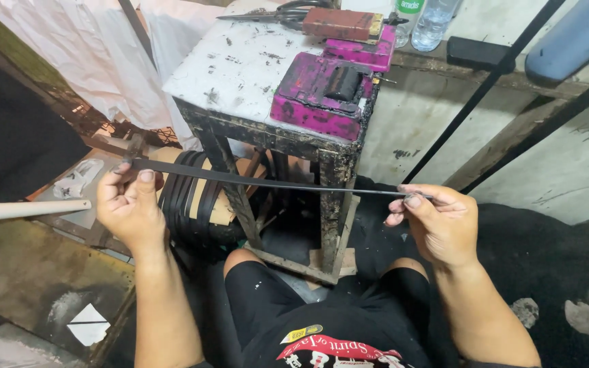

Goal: Applying paint to the edges of leather strips using an edge-inking machine and hanging them on a line to dry.

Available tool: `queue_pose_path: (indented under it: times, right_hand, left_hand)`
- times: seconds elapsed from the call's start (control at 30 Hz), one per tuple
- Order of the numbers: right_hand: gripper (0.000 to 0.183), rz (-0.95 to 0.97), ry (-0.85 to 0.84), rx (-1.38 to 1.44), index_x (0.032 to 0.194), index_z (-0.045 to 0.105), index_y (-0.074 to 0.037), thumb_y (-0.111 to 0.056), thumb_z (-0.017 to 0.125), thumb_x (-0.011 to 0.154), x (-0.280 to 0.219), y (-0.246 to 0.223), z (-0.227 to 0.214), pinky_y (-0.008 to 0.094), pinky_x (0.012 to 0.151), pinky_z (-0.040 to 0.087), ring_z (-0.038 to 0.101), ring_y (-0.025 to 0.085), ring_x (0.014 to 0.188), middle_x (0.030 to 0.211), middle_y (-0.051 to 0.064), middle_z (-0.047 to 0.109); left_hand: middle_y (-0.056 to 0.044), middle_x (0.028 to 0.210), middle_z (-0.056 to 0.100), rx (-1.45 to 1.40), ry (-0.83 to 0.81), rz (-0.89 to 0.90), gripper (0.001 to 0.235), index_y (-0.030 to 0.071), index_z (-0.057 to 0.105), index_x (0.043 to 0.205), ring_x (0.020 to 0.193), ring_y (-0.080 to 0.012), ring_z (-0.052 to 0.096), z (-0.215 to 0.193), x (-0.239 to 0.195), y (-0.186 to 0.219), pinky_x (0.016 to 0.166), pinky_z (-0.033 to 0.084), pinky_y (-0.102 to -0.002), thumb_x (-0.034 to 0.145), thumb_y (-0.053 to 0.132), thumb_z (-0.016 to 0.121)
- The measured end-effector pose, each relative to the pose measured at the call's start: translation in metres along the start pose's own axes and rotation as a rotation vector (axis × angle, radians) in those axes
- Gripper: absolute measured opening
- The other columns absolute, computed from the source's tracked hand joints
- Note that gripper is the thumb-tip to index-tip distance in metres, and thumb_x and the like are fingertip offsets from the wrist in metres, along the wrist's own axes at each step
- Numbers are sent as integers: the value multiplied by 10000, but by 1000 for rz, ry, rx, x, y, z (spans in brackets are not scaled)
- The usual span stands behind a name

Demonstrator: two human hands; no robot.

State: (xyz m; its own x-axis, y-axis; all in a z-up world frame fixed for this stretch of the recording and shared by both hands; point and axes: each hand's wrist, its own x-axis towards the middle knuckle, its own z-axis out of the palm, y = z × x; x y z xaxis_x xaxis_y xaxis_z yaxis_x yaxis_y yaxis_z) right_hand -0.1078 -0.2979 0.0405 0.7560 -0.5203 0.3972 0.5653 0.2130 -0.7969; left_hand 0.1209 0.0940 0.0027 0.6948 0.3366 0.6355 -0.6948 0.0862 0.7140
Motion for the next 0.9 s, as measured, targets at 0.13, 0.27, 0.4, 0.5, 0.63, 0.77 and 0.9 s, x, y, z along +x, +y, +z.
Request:
queue_pose_path:
  times: [0.13, 0.27, 0.4, 0.5, 0.63, 0.77, 0.9]
  right_hand:
    - [170, 4, 7, -8, 1070, 673, 168, 87, 666, 919, 1, 2, -4, 419, 588, 686, 760, 324, 666, 795, 327, 710]
    - [170, 7, 11, -4, 1076, 681, 157, 77, 664, 927, 2, 0, -5, 433, 601, 688, 760, 325, 662, 787, 326, 708]
    - [173, 6, 14, 13, 1080, 686, 148, 78, 660, 924, 2, 0, -4, 449, 611, 690, 763, 336, 660, 796, 331, 710]
    - [178, 2, 22, 13, 1085, 679, 153, 70, 667, 928, 2, 3, -8, 444, 630, 692, 770, 334, 694, 821, 328, 715]
    - [167, 3, -4, 12, 1096, 679, 133, 50, 659, 952, 5, -6, -19, 449, 649, 698, 776, 332, 736, 846, 315, 715]
    - [143, 81, 132, -125, 1062, 711, 41, -54, 715, 954, 6, -24, -17, 375, 607, 671, 701, 277, 660, 803, 212, 693]
    - [124, 33, 192, -219, 1057, 703, 5, -100, 708, 991, 12, -34, -15, 372, 609, 653, 663, 250, 586, 808, 169, 679]
  left_hand:
    - [-171, 1012, 625, 0, 1, -13, 314, -57, 569, 1226, 819, -232, 741, -4, 0, 2, 740, 668, -362, 1016, 62, 770]
    - [-176, 1002, 627, 27, -11, -20, 313, -67, 580, 1223, 819, -224, 735, -7, -1, 3, 746, 659, -351, 1017, 54, 781]
    - [-166, 1005, 625, 35, -13, -29, 300, -57, 590, 1215, 820, -224, 736, -11, -2, -3, 738, 658, -341, 1015, 50, 786]
    - [-184, 1004, 621, 48, 2, 7, 329, -77, 601, 1184, 838, -223, 726, -8, -3, 1, 755, 656, -357, 982, 51, 828]
    - [-221, 1067, 663, 100, 2, 35, 292, -81, 629, 1164, 869, -238, 733, 0, -8, 22, 740, 636, -338, 974, 58, 801]
    - [-121, 1084, 721, 353, -79, 48, 289, -22, 674, 1204, 851, -127, 685, 13, -15, 63, 726, 545, -227, 939, 64, 752]
    - [-154, 1028, 754, 587, -108, 340, 139, -17, 754, 1045, 911, -243, 727, 19, -17, 84, 767, 592, -327, 955, 82, 790]
